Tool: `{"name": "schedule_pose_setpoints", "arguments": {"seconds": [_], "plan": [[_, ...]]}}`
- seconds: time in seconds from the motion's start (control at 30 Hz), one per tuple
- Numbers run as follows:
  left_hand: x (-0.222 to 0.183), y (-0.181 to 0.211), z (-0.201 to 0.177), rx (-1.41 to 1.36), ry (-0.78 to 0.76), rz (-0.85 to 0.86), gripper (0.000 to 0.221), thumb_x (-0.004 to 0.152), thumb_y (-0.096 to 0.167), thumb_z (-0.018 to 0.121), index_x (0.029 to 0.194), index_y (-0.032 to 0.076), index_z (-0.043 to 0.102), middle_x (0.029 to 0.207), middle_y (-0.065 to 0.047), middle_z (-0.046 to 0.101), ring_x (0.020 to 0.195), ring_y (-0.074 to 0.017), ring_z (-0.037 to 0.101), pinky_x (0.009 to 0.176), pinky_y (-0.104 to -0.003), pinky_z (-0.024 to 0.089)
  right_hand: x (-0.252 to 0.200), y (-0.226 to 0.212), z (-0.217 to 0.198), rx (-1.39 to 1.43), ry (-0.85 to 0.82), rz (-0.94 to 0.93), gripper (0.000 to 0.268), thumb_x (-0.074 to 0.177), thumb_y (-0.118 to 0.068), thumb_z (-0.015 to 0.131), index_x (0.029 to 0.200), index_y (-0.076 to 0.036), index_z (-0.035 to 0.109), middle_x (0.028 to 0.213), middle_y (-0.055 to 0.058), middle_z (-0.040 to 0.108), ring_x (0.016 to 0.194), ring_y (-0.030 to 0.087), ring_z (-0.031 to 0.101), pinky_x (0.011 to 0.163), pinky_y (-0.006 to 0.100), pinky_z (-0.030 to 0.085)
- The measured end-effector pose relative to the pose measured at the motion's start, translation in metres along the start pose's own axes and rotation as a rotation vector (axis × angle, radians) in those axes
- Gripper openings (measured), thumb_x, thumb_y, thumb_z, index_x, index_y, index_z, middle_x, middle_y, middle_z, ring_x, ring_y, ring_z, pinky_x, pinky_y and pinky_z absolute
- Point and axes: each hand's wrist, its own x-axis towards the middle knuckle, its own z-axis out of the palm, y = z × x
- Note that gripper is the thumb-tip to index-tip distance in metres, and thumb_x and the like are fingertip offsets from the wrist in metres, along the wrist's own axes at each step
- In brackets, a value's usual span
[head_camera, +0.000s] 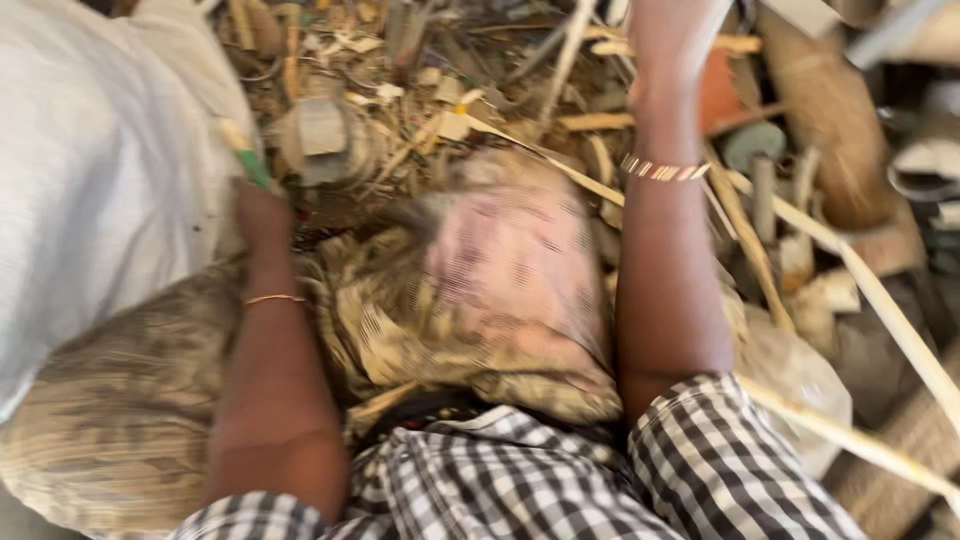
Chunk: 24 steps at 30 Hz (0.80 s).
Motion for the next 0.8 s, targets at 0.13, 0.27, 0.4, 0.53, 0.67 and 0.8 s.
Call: {"name": "schedule_pose_setpoints", "arguments": {"seconds": [0.13, 0.27, 0.4, 0.53, 0.67, 0.8], "plan": [[0.023, 0.013, -0.044, -0.139, 0.095, 0.029, 0.061, 0.105, 0.018, 0.069, 0.148, -0.010, 0.036, 0.126, -0.031, 0.065, 0.112, -0.0437, 0.066, 0.093, -0.051, 0.053, -0.123, 0.062, 0.020, 0.071, 0.094, -0.005, 0.089, 0.112, -0.013, 0.066, 0.159, 0.009, -0.006, 0.143, 0.031, 0.046, 0.135, 0.039, 0.054, 0.115, 0.047, 0.046], [0.031, 0.039, -0.096, -0.521, 0.183, 0.261, 0.052, 0.114, 0.011, 0.056, 0.153, -0.006, 0.026, 0.144, -0.020, 0.061, 0.125, -0.0252, 0.070, 0.104, -0.037, 0.057, -0.206, 0.075, 0.002, 0.536, -0.210, 0.859, 0.069, 0.100, -0.015, 0.054, 0.155, -0.012, 0.014, 0.088, 0.013, 0.055, 0.069, 0.024, 0.052, 0.055, 0.037, 0.042], [0.029, 0.086, -0.142, -0.547, 0.426, 0.595, 0.033, 0.122, 0.012, 0.052, 0.147, -0.007, 0.042, 0.140, -0.020, 0.065, 0.125, -0.0239, 0.067, 0.106, -0.034, 0.060, -0.216, 0.070, -0.078, 0.526, -0.199, 0.523, 0.035, 0.094, -0.007, 0.058, 0.126, -0.011, 0.044, 0.096, 0.003, 0.064, 0.077, 0.013, 0.064, 0.060, 0.027, 0.055], [0.006, 0.135, -0.202, -0.900, -0.033, 0.386, 0.039, 0.117, 0.019, 0.039, 0.140, 0.003, 0.065, 0.129, -0.011, 0.077, 0.108, -0.0122, 0.078, 0.092, -0.025, 0.065, -0.217, 0.080, -0.176, 0.216, -0.597, -0.149, 0.025, 0.105, -0.005, 0.060, 0.129, -0.004, 0.063, 0.113, 0.008, 0.068, 0.097, 0.017, 0.062, 0.084, 0.031, 0.055], [-0.046, 0.172, -0.248, -0.885, -0.159, 0.575, 0.035, 0.119, 0.014, 0.039, 0.142, -0.002, 0.059, 0.136, -0.014, 0.071, 0.117, -0.0166, 0.077, 0.098, -0.027, 0.065, -0.241, 0.110, -0.202, -0.211, -0.876, 0.063, 0.027, 0.084, -0.006, 0.071, 0.111, -0.010, 0.072, 0.102, 0.007, 0.075, 0.090, 0.023, 0.070, 0.082, 0.038, 0.057], [-0.074, 0.198, -0.262, -0.810, -0.182, 0.715, 0.027, 0.123, 0.013, 0.051, 0.140, -0.007, 0.054, 0.136, -0.020, 0.067, 0.120, -0.0246, 0.074, 0.101, -0.032, 0.065, -0.270, 0.163, -0.192, -0.362, -0.871, 0.207, 0.017, 0.086, -0.012, 0.074, 0.103, -0.013, 0.076, 0.104, 0.009, 0.077, 0.097, 0.029, 0.071, 0.089, 0.044, 0.056]]}}
